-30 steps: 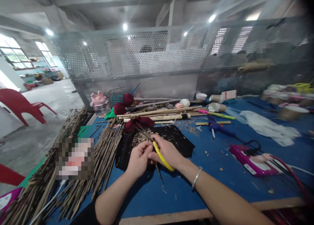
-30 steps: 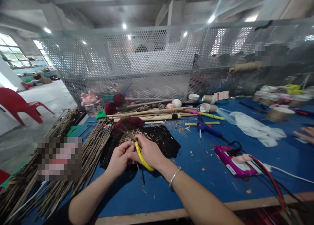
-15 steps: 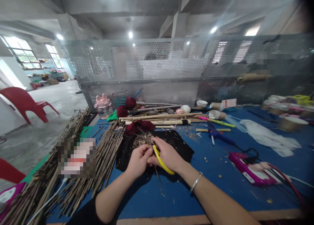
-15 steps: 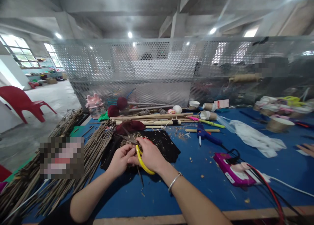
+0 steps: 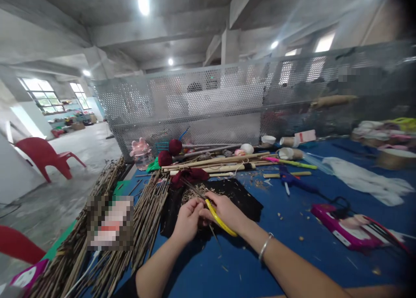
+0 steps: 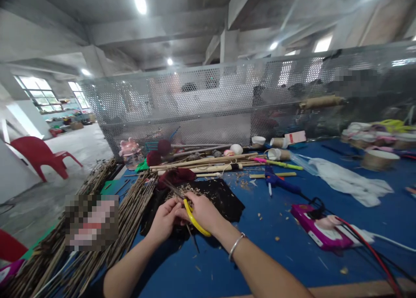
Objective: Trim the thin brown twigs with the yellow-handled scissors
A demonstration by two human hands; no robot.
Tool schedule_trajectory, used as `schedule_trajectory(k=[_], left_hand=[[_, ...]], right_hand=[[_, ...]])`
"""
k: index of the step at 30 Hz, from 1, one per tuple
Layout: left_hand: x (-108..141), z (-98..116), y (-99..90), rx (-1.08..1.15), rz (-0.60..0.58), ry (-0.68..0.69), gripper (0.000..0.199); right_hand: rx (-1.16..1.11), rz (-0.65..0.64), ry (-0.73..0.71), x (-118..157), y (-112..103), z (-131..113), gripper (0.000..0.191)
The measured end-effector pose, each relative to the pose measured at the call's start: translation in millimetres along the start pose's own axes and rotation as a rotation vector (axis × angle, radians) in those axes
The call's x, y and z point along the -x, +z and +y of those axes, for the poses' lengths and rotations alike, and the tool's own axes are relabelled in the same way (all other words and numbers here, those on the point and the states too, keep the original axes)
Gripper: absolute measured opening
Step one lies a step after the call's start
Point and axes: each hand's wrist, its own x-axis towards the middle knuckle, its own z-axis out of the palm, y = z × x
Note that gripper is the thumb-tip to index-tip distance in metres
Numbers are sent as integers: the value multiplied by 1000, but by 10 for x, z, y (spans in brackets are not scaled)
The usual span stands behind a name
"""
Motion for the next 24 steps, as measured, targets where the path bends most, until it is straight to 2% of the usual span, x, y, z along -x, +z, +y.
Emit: schedule_trajectory(k=[4, 10, 19, 24], left_hand=[[4, -7, -16, -2, -23, -14, 33], [-6, -15, -59, -146, -25, 84, 34], [-24, -27, -71, -216, -16, 158, 32], [-25, -55, -73, -247, -4, 171, 33]], right_hand=[[85, -12, 15, 21, -42, 49, 48], [84, 15, -71, 26, -44, 60, 67], [93, 116, -105, 5, 105, 83, 68], [119, 102, -135, 4, 92, 78, 69]])
